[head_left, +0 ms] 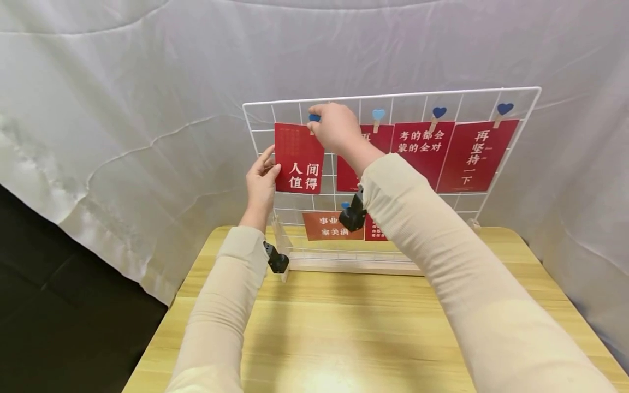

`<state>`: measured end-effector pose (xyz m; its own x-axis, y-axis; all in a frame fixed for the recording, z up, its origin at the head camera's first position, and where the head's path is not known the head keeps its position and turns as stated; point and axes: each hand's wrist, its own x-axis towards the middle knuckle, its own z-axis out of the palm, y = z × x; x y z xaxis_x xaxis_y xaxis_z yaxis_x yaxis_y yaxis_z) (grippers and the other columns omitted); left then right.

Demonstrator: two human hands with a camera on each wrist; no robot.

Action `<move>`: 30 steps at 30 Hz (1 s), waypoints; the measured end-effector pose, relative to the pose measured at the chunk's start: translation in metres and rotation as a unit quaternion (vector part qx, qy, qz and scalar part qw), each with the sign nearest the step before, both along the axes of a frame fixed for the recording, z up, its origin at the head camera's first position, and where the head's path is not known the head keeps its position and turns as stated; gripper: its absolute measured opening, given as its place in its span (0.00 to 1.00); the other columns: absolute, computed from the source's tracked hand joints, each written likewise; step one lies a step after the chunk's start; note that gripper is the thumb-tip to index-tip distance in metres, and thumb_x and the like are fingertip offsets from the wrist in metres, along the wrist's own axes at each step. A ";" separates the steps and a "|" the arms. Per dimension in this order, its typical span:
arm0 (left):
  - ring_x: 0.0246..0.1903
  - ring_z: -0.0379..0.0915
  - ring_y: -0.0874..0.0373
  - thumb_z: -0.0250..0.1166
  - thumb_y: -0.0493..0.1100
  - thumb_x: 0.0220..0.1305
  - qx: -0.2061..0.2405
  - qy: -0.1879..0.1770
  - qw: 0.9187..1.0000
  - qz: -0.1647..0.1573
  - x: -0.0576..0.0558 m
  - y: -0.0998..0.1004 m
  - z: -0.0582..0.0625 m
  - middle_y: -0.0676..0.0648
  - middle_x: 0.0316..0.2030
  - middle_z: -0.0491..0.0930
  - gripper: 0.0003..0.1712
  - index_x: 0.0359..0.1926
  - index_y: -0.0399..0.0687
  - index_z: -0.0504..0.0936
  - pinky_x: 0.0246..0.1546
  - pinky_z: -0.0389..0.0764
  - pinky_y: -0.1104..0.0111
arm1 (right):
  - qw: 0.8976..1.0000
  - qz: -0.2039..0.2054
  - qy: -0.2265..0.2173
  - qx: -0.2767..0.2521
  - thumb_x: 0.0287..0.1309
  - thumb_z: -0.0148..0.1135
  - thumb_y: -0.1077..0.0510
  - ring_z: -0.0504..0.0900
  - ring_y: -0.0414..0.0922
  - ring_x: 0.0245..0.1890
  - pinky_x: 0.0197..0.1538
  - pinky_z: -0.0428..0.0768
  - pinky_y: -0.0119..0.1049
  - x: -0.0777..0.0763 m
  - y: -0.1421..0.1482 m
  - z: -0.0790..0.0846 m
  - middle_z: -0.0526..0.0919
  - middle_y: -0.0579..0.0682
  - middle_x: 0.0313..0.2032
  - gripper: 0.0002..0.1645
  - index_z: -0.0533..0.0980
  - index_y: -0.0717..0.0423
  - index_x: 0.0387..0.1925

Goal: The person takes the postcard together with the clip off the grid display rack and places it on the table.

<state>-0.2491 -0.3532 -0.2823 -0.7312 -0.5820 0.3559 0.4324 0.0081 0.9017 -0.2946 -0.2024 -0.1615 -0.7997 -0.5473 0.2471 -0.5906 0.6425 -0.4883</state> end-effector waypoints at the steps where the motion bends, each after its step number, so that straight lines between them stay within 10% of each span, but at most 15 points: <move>1: 0.35 0.67 0.59 0.53 0.29 0.57 0.001 0.000 1.000 -0.001 0.000 -0.001 0.000 0.50 0.33 0.72 0.22 0.53 0.45 0.72 0.39 0.74 0.68 | 1.000 -0.004 0.003 -0.003 0.59 0.47 0.52 0.71 0.40 0.45 0.43 0.72 0.28 0.000 -0.001 0.000 0.71 0.45 0.51 0.27 0.60 0.46 0.61; 30: 0.34 0.68 0.58 0.51 0.26 0.57 0.002 0.016 0.999 -0.043 0.003 -0.008 0.004 0.49 0.31 0.72 0.22 0.52 0.41 0.72 0.38 0.74 0.69 | 0.990 -0.060 0.056 -0.119 0.57 0.51 0.57 0.73 0.40 0.40 0.40 0.72 0.28 -0.010 -0.002 -0.010 0.79 0.45 0.38 0.12 0.77 0.53 0.41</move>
